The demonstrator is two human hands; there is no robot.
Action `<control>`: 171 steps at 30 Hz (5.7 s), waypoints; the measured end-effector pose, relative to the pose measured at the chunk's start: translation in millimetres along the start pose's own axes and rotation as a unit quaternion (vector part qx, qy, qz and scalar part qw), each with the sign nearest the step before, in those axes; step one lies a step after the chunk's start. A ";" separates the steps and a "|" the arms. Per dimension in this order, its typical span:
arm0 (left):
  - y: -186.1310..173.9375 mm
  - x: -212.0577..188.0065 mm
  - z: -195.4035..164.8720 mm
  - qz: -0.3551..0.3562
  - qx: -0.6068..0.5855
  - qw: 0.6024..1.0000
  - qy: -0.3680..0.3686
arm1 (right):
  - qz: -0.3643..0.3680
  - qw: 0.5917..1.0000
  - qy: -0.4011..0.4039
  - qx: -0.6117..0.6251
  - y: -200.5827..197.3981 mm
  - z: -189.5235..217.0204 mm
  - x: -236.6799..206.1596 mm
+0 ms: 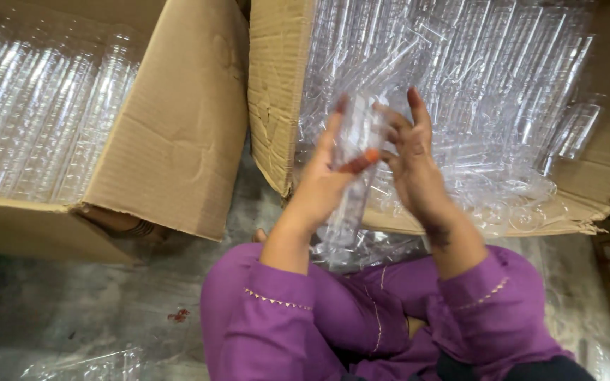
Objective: The person sits on the floor and packs clear plastic cups into a cardboard box. They pick up stacks of cups, sometimes wrapped in plastic, and place them into the box. The person occasionally unwraps the plastic from the stacks before placing them inside.
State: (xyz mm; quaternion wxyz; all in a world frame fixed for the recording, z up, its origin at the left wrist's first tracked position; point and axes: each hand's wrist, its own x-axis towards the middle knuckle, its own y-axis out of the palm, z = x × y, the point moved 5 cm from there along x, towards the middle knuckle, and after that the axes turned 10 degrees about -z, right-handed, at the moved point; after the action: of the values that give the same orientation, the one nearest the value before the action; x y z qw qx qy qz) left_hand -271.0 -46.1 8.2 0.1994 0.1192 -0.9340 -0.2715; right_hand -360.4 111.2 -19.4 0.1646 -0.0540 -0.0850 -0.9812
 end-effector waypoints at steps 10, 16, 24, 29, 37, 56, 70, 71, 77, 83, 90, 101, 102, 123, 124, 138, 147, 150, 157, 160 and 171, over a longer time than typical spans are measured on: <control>-35.7 -3.3 -14.0 -0.080 -0.243 0.956 -0.147 | 0.131 0.975 0.019 -0.178 65.0 -112.6 -11.3; -55.6 2.0 -16.1 -0.211 -0.245 0.945 -0.037 | 0.109 0.902 0.120 -0.400 23.9 -6.5 -60.8; -75.4 -10.4 -26.7 -0.346 -0.209 0.913 0.058 | 0.116 0.972 0.113 -0.168 -11.8 -0.3 -116.5; -60.2 -9.1 -13.9 -0.257 -0.304 0.917 -0.010 | 0.094 0.976 0.170 -0.097 -19.0 -14.6 -125.5; -82.9 -11.3 -33.4 -0.270 -0.387 0.881 0.023 | 0.122 0.980 0.159 -0.003 -7.4 -2.7 -135.7; -10.5 -18.6 8.6 -0.191 0.096 0.976 0.038 | -0.075 0.928 -0.207 -0.302 38.2 16.7 -122.6; -24.1 -15.4 21.2 -0.187 -0.037 0.967 -0.170 | -0.263 0.885 0.024 -0.383 -103.1 -26.8 -51.0; -19.4 -17.4 24.3 -0.158 -0.035 0.963 -0.217 | -0.266 0.899 0.021 -0.348 -101.7 -19.9 -56.0; 11.9 -29.3 29.7 -0.008 -0.074 0.943 -0.324 | -0.160 0.975 -0.072 -0.135 -85.1 25.0 -89.5; 6.1 -23.8 25.4 -0.064 0.013 0.959 -0.276 | -0.262 0.951 -0.164 0.006 -142.4 84.0 -114.2; -18.9 -18.7 8.0 -0.088 -0.047 0.965 -0.242 | 0.086 0.884 0.252 -0.385 -247.1 116.1 -185.8; -0.6 -24.0 30.0 -0.066 -0.020 0.965 -0.253 | 0.058 0.690 0.082 -0.716 -193.4 96.4 -127.2; -1.6 -24.6 32.2 -0.074 -0.014 0.960 -0.269 | 0.017 0.692 -0.044 -0.720 -180.7 91.6 -112.4; 13.8 -31.2 42.6 0.044 -0.102 0.954 -0.278 | -0.067 0.950 -0.205 -0.225 -83.7 48.0 -97.8; 15.0 -31.8 42.0 0.053 -0.092 0.958 -0.265 | -0.059 0.934 -0.229 -0.267 -74.6 52.6 -99.0; 22.6 -45.5 24.2 0.177 -0.058 0.938 -0.293 | -0.195 0.946 -0.249 0.071 -90.1 79.7 -108.1; 50.2 -56.6 28.1 0.384 0.286 0.865 -0.149 | -0.142 0.959 -0.244 -0.032 -169.8 159.0 -109.5; 50.5 -58.1 33.5 0.344 0.314 0.867 -0.179 | -0.207 0.948 -0.238 0.042 -173.7 152.1 -118.4; 69.3 -70.9 37.5 0.281 0.382 0.874 -0.109 | -0.100 0.984 -0.109 -0.104 -135.7 128.4 -137.6; 85.0 -91.7 33.5 0.221 0.376 0.897 -0.069 | -0.072 0.979 -0.188 -0.040 -125.0 114.2 -157.1; 54.3 -246.8 40.8 -0.147 0.110 0.983 -0.018 | 0.279 0.927 0.073 -0.239 -65.1 30.2 -276.7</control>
State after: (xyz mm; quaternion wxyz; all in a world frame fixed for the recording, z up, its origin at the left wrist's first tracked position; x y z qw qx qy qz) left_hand -74.9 99.1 -69.2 0.1266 0.2719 -0.9337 -0.1954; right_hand -119.6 264.3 -36.5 0.4200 -0.0417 0.1826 -0.8880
